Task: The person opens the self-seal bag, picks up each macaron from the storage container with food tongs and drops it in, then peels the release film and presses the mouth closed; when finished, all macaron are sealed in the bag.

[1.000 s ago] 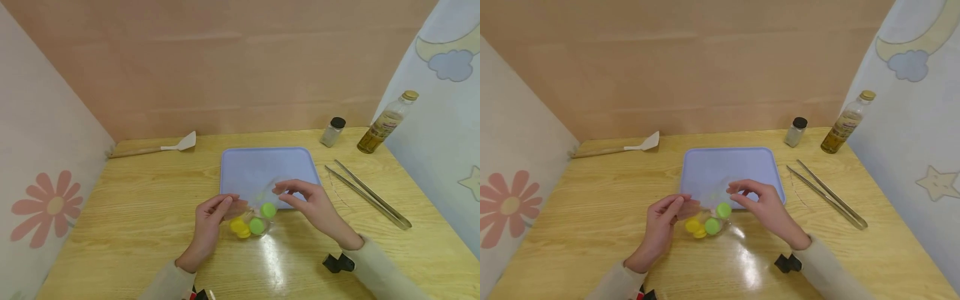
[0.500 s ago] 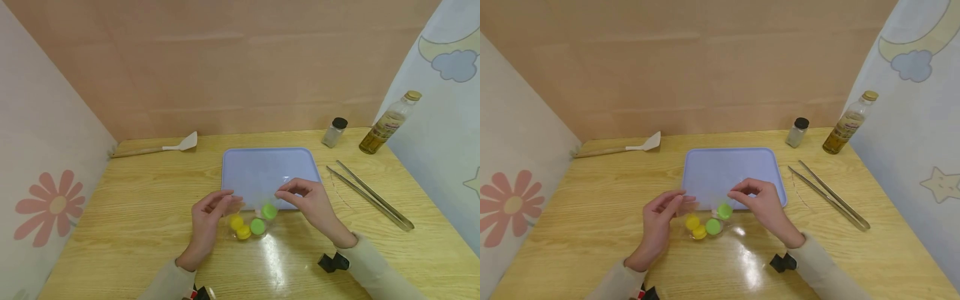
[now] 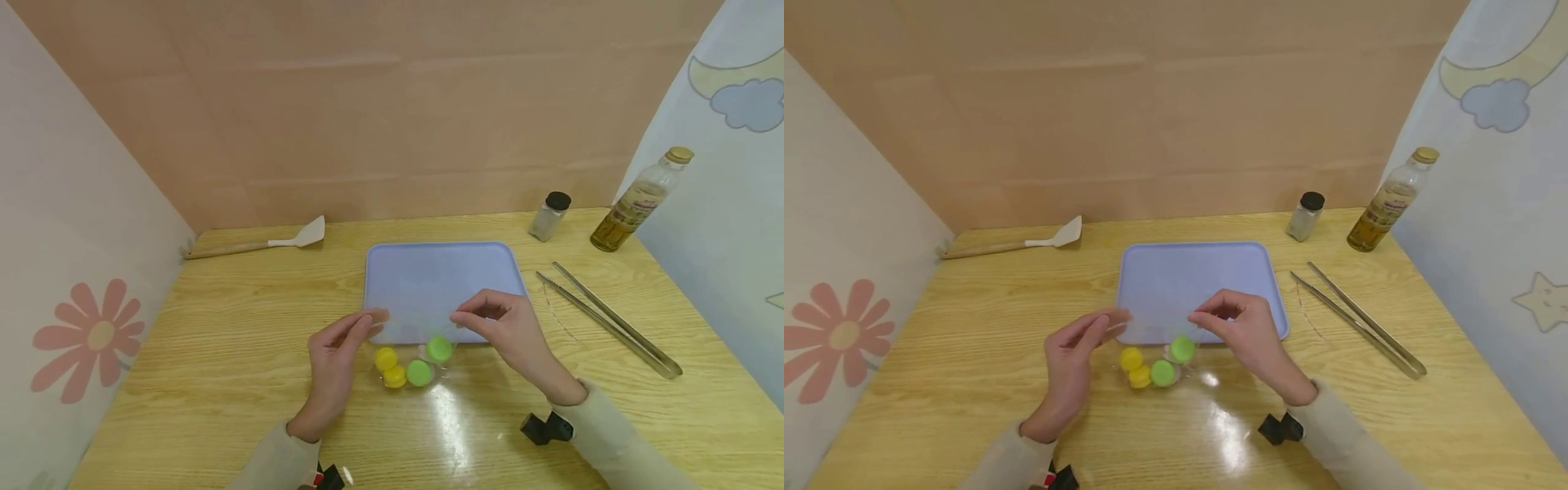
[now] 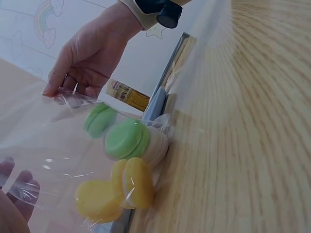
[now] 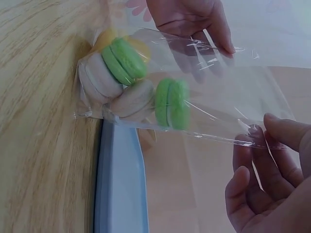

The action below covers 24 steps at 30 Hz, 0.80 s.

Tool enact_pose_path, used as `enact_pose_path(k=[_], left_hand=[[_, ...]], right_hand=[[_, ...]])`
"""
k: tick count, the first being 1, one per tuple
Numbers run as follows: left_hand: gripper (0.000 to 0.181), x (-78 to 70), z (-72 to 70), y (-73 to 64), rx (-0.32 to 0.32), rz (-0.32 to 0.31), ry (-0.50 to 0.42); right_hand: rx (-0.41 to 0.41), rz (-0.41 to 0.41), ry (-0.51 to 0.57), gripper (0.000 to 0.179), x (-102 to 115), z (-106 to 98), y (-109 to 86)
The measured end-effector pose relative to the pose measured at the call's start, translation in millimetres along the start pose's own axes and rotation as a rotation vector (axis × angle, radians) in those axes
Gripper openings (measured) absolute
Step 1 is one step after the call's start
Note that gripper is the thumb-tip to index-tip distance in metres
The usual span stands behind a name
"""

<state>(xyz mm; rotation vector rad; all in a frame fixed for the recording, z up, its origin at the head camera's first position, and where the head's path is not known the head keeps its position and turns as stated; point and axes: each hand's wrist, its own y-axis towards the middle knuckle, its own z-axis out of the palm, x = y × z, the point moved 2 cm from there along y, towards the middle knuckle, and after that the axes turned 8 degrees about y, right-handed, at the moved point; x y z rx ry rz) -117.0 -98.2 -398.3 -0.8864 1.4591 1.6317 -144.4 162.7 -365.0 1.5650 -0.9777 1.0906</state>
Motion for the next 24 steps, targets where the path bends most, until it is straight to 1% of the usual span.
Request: enact_pose_path(k=[5,8,11,15,19,24], left_hand=[[0.022,-1.8,-0.1,2.8,0.018,-0.017,-0.021],[0.022,-4.8,-1.2,6.1,0.011,-0.039,-0.002],[0.021,-7.2,-3.2,8.7,0.004,-0.067,0.041],[0.02,-9.1,-4.8,10.8,0.029,-0.088,0.04],[0.017,-11.1,-6.8,13.5,0.07,-0.09,0.045],[0.014,-14.4,-10.9,18.5,0.101,-0.065,0.076]], right_hand=[[-0.005,0.003,0.0,0.004,1,-2,-0.6],[-0.013,0.021,0.02,0.003,2,-4,-1.3],[-0.022,0.04,0.043,0.005,4,-6,-2.0],[-0.026,0.046,0.043,0.005,5,-7,-2.0],[-0.022,0.036,0.042,0.005,5,-7,-1.2],[-0.018,0.021,0.033,0.003,6,-6,0.1]])
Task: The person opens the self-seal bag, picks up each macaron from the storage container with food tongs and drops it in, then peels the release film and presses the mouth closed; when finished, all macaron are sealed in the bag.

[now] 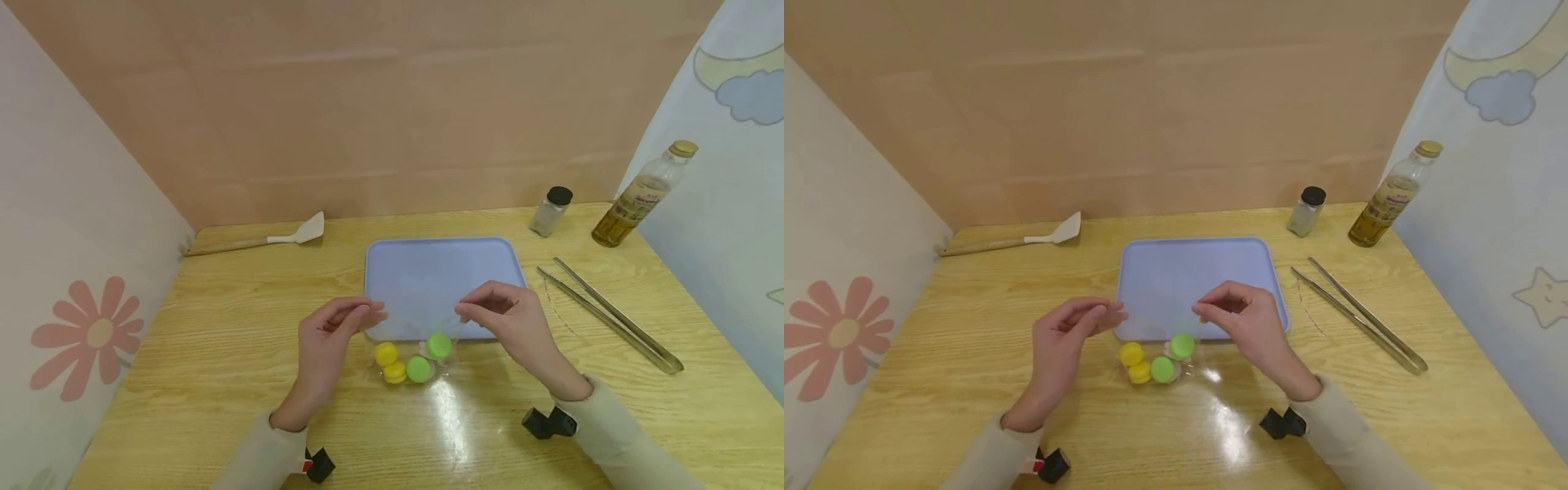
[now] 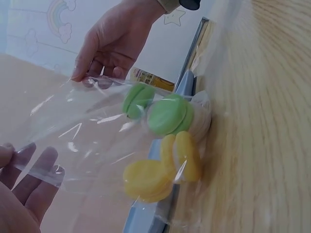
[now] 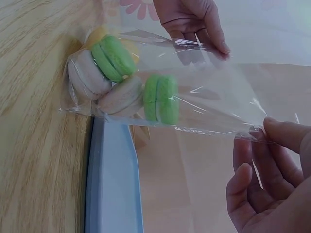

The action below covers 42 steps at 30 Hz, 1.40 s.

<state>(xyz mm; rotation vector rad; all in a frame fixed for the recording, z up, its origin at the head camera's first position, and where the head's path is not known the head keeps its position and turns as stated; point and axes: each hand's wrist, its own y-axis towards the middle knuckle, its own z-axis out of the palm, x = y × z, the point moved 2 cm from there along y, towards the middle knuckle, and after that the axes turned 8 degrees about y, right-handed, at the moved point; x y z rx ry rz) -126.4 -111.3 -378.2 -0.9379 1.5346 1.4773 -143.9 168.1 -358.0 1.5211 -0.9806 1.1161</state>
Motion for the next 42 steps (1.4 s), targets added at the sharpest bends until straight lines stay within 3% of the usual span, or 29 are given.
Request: enact_pose_path(k=[10,21,28,42], left_hand=[[0.014,-3.9,-8.1,4.9,0.005,0.048,0.066],[0.014,-7.7,-15.6,6.8,0.068,0.015,0.033],[0.014,-8.9,-16.8,7.6,0.103,0.043,0.0],[0.013,-8.9,-23.7,10.8,0.191,0.115,-0.001]], right_hand=[[0.015,-0.005,0.001,0.003,0,-2,1.4],[0.065,-0.032,0.019,0.005,1,-3,3.2],[0.05,-0.037,0.047,0.006,0,-4,3.8],[0.127,-0.154,0.106,0.014,-6,-12,5.8]])
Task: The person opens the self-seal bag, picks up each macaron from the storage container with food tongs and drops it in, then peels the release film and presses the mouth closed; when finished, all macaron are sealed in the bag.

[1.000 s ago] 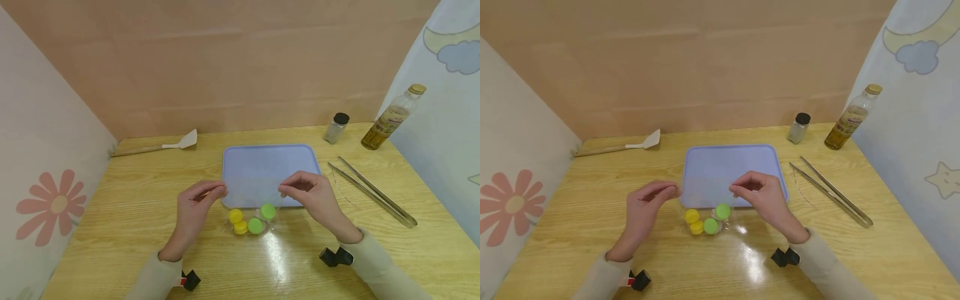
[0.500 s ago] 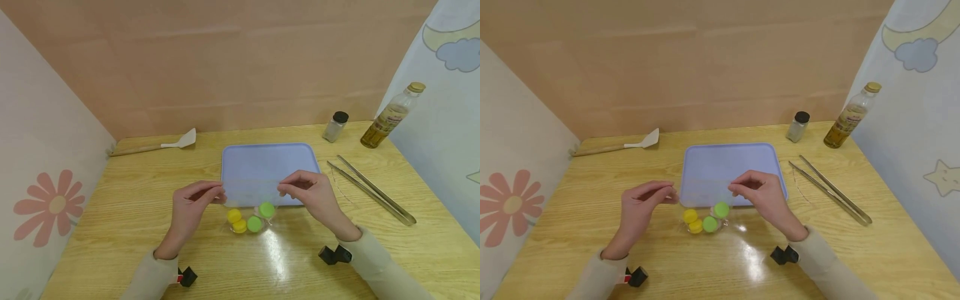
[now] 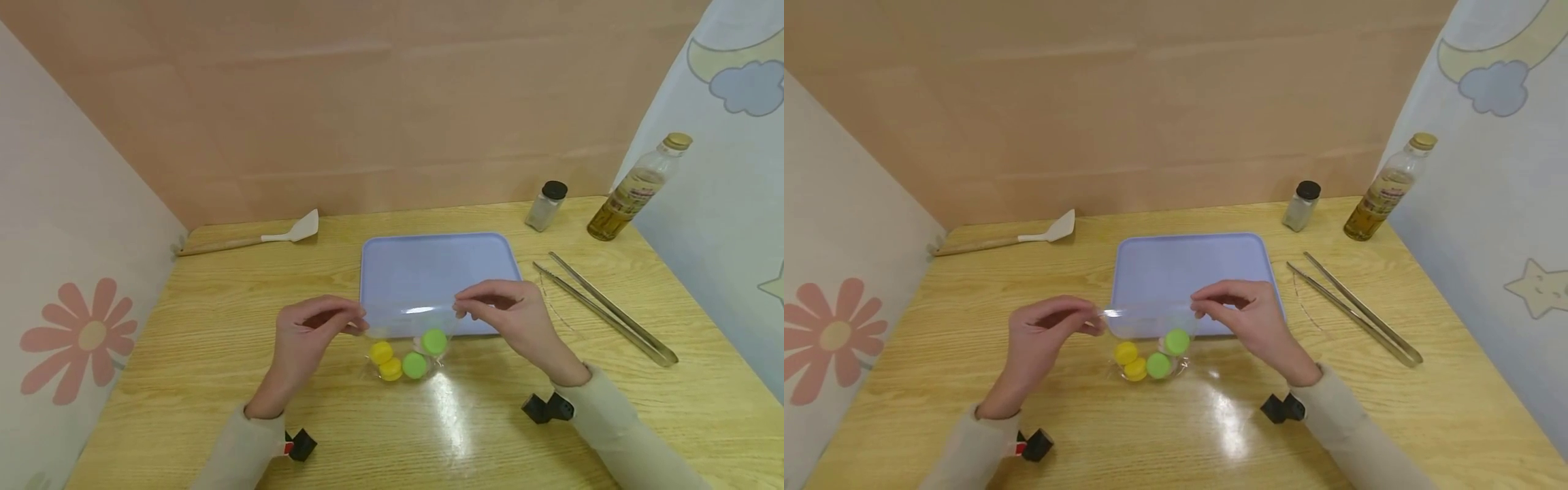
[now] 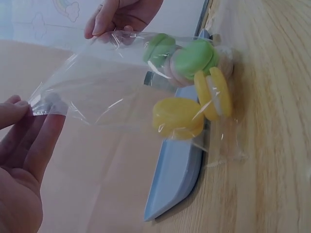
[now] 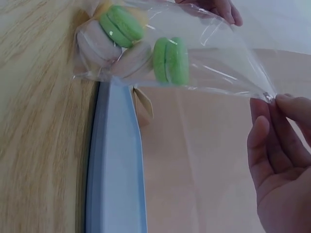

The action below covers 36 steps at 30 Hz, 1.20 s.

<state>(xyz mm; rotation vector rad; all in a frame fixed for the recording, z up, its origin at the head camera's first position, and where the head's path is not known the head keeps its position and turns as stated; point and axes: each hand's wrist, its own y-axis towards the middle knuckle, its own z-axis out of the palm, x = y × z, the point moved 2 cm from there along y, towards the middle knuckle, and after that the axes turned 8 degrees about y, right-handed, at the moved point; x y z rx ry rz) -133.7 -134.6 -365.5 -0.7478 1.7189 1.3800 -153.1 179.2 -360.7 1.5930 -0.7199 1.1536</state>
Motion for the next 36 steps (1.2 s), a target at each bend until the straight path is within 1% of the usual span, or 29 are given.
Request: enact_pose_path(k=[4,9,11,14,16,18,24,31,36], left_hand=[[0.015,0.8,-2.6,0.8,0.037,0.07,-0.026],[0.02,0.0,-5.0,2.2,0.083,0.136,-0.071],[0.023,-0.3,-6.1,2.5,0.089,0.157,-0.054],[0.027,-1.0,-7.7,2.0,0.078,0.177,0.022],[0.029,-0.9,-8.4,1.6,0.065,0.184,0.07],[0.03,-0.5,-8.7,1.1,0.059,0.182,0.094],[0.028,0.1,-8.7,1.2,0.067,0.169,0.084],[0.026,-1.9,-9.2,1.3,0.081,0.142,0.114],[0.026,-3.3,-8.8,2.5,0.094,0.156,0.115]], right_hand=[[0.03,-0.046,0.015,0.018,-0.8,-0.8,-0.1],[0.073,-0.162,0.093,0.026,-1.7,0.0,1.0],[0.085,-0.194,0.118,0.028,-1.7,0.0,1.5],[0.092,-0.216,0.124,0.03,-1.3,-0.1,1.9],[0.101,-0.228,0.116,0.031,-1.3,-0.4,2.2],[0.117,-0.248,0.101,0.034,-1.8,-0.8,2.4],[0.171,-0.317,0.079,0.038,-3.9,-2.7,3.1],[0.197,-0.347,0.059,0.038,-3.5,-2.9,4.1],[0.217,-0.371,0.039,0.037,-5.0,-3.9,4.5]])
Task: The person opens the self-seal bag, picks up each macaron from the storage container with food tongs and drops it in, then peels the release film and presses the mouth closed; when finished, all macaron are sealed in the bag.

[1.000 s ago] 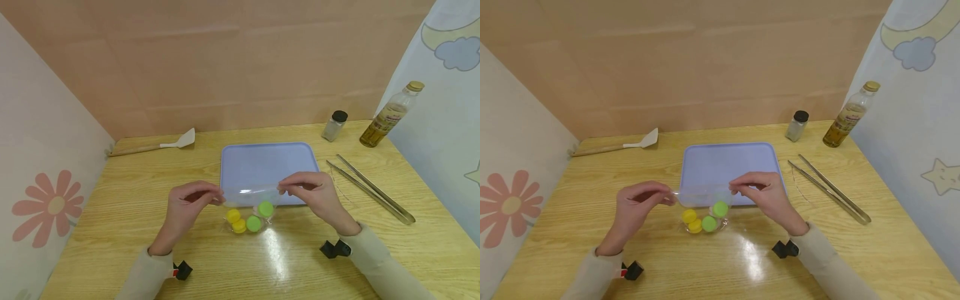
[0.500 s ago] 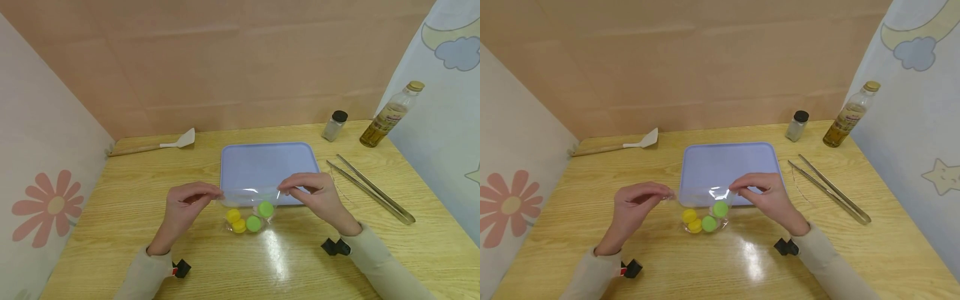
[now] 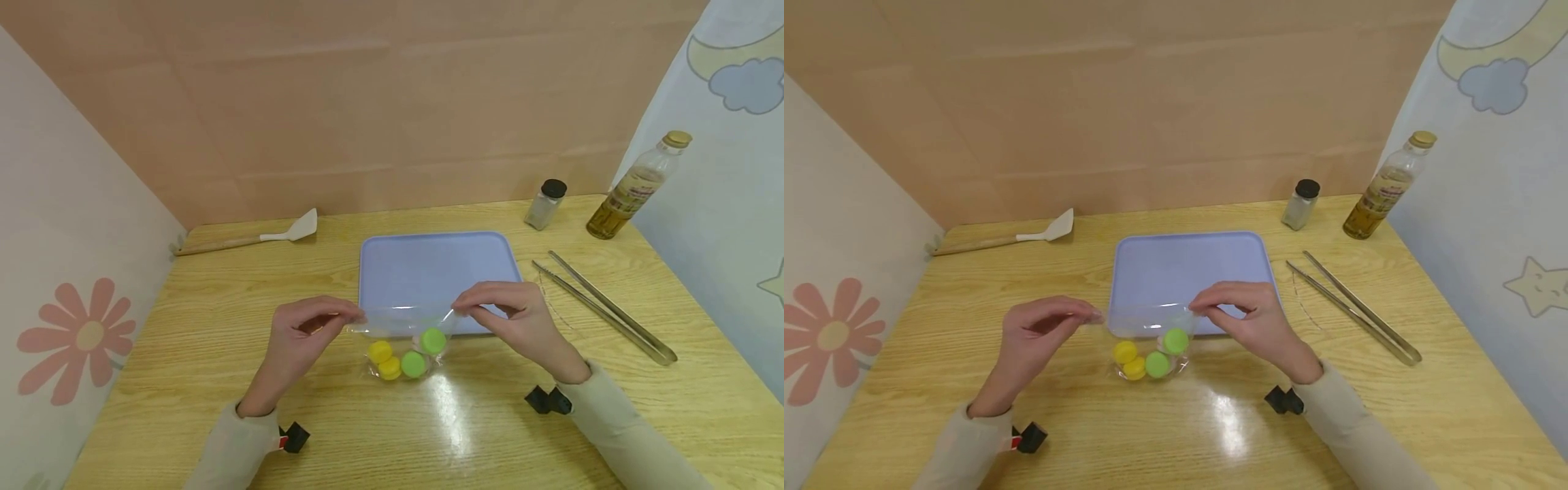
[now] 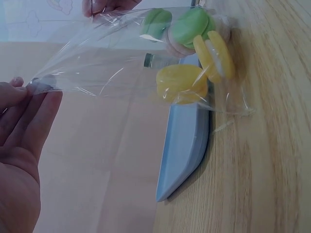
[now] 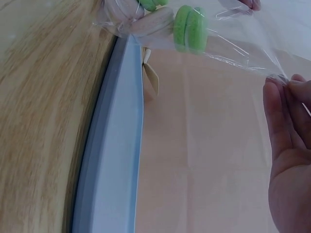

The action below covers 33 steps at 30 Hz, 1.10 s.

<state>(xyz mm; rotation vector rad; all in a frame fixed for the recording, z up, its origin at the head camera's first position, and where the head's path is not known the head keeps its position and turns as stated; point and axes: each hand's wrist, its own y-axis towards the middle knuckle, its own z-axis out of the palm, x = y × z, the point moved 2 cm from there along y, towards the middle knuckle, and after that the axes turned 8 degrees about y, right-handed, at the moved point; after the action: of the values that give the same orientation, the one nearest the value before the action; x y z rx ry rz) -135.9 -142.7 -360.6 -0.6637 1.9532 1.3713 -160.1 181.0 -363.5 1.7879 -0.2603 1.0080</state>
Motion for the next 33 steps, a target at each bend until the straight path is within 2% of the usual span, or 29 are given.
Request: enact_pose_path(k=[10,17,26,30,33], left_hand=[[0.03,2.3,0.2,0.8,0.006,0.024,-0.021],[0.026,-1.1,1.2,0.3,-0.016,0.013,0.029],[0.018,-2.6,5.2,0.1,-0.072,-0.117,0.121],[0.017,-4.1,5.4,0.0,-0.084,-0.151,0.147],[0.018,-4.3,5.2,0.1,-0.09,-0.157,0.168]], right_hand=[[0.019,-0.033,-0.01,0.035,-0.9,-0.4,0.2],[0.045,-0.062,-0.021,0.032,-0.6,-0.1,1.6],[0.048,-0.077,-0.064,0.028,2.5,0.7,1.9],[0.009,-0.05,-0.05,0.02,2.6,3.2,2.2],[-0.039,-0.021,-0.067,0.025,1.5,4.6,1.2]])
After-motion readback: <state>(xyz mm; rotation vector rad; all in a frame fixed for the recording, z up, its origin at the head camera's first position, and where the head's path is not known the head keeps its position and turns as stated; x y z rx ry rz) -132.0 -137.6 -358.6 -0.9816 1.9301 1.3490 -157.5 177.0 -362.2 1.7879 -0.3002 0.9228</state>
